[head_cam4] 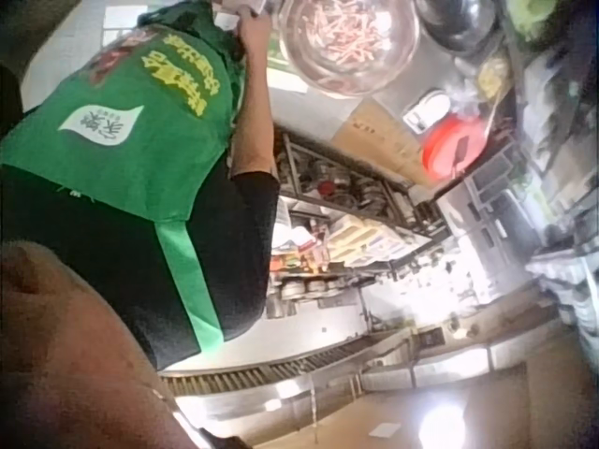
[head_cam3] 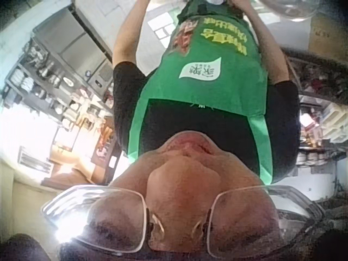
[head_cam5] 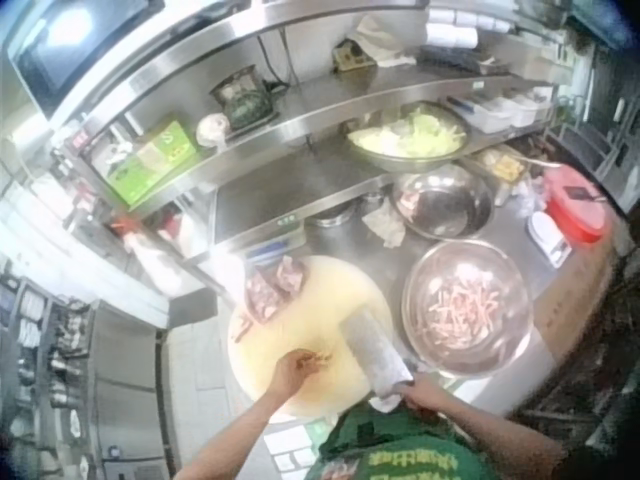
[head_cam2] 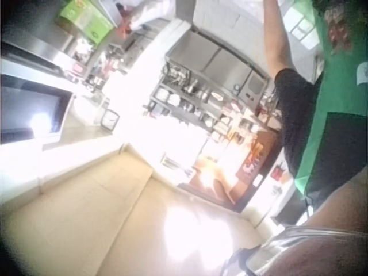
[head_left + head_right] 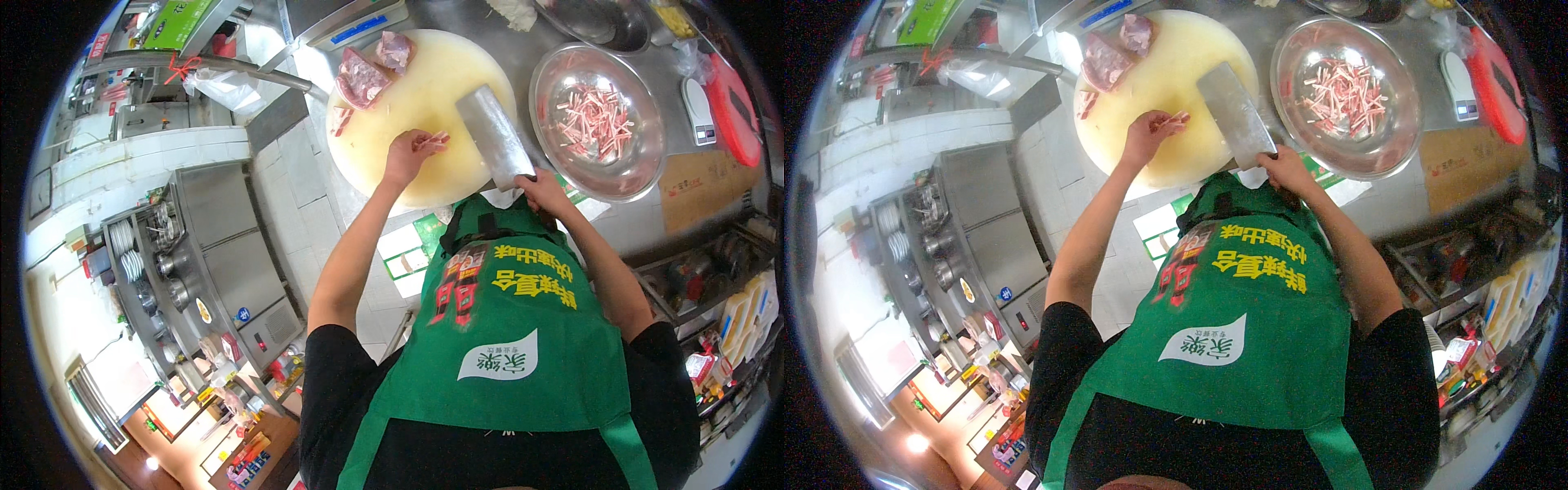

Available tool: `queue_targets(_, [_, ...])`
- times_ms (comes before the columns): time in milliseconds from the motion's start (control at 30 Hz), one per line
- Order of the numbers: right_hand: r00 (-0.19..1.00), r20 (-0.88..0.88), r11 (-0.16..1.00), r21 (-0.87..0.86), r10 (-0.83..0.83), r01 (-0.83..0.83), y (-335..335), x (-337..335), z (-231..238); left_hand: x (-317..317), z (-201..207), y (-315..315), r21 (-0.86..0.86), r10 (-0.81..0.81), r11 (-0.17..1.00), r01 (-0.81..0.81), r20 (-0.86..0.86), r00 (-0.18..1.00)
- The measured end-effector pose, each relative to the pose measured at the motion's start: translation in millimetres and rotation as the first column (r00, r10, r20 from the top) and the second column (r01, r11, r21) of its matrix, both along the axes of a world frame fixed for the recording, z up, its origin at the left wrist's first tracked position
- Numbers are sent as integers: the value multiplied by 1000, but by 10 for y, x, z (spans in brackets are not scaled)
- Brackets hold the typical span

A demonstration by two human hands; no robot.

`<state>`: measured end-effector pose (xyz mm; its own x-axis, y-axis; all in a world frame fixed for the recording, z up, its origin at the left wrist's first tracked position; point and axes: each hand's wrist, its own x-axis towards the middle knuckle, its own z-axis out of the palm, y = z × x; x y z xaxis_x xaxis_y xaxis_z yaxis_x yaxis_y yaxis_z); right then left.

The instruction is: The person slices raw meat into thin strips using a cleaver on a white cutting board. The person places the sliced meat into a metal bowl and occasionally washes the cleaver at a nearby sink.

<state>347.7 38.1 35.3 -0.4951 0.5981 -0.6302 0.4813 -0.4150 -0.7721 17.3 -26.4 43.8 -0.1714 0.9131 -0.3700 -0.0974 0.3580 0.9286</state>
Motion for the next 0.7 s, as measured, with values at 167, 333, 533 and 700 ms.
queue_targets(167, [1000, -13, 1000, 20, 17, -16, 6, -1, 60, -126, -450, 33, 26, -139, 950, 310, -856, 498])
queue_targets(333, [994, 84, 992, 107, 65, -74, 25, 4, 140, -120, -45, 120, -103, -289, 895, 434, -875, 389])
queue_targets(533, [938, 258, 745, 574, 231, -341, -92, -63, 430, -144, 117, -52, 88, -242, 860, 503, -798, 552])
queue_targets(700, [897, 356, 644, 627, 262, -438, -139, -146, 601, 392, 56, -365, 337, 256, 933, 125, -867, 428])
